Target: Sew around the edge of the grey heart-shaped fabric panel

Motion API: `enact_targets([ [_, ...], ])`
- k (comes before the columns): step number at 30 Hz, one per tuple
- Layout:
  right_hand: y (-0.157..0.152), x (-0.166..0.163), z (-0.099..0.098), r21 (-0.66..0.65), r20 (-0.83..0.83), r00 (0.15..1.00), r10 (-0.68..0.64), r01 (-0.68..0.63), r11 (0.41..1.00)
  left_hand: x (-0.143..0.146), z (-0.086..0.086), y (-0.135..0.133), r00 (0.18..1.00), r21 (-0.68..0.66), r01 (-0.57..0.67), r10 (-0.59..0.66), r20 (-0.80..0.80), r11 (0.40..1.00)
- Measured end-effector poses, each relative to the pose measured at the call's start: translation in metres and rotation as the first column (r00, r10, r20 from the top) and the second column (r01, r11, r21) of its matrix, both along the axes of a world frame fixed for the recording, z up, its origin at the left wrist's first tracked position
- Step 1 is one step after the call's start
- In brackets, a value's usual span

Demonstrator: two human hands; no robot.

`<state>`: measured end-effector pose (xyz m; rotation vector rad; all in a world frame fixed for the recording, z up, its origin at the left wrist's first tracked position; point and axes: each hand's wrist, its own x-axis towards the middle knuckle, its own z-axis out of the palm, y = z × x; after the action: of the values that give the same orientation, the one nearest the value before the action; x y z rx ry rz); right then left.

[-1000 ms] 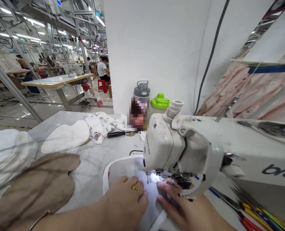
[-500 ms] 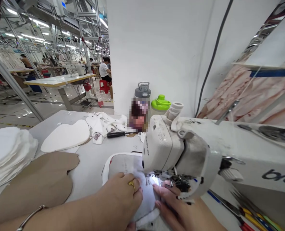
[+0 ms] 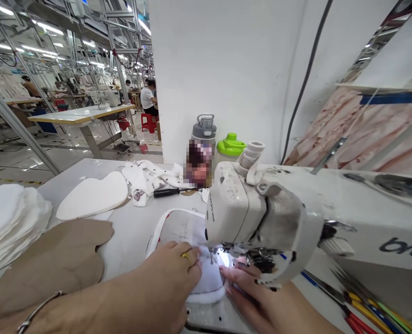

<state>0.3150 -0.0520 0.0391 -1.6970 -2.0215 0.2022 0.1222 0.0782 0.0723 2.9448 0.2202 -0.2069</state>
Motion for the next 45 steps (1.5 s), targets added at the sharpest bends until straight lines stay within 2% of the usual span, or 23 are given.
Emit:
enact_targets([
  [9,-0.002,0.005,0.002,-0.012,0.07,0.997,0.029,-0.028,1.0,-0.005,-0.011,0.008,0.993,0.04,0.059,-0.063,0.095,0.997],
  [19,0.001,0.0,-0.002,0.066,0.137,0.99,0.019,-0.028,0.997,-0.005,-0.021,0.031,0.993,-0.009,0.067,-0.065,0.097,0.998],
  [25,0.0,-0.001,-0.005,0.043,0.16,0.987,0.015,-0.022,0.999,0.0,-0.024,0.043,0.981,-0.032,0.097,-0.09,0.174,0.995],
  [29,0.0,-0.002,-0.009,0.06,0.186,0.983,-0.013,0.002,0.998,0.002,-0.027,0.046,0.981,-0.045,0.074,-0.065,0.182,0.996],
  [34,0.001,-0.003,-0.004,0.076,0.145,0.989,-0.018,0.007,0.997,0.003,-0.026,0.042,0.983,0.001,0.036,-0.036,0.181,0.999],
  [38,0.001,-0.003,-0.004,0.099,0.129,0.991,-0.029,0.016,0.995,0.003,-0.025,0.038,0.994,0.032,0.004,-0.008,0.106,0.999],
  [45,-0.001,0.0,-0.011,0.034,0.19,0.981,-0.033,0.027,0.999,0.004,-0.025,0.037,0.995,0.068,-0.027,0.02,0.093,0.997],
])
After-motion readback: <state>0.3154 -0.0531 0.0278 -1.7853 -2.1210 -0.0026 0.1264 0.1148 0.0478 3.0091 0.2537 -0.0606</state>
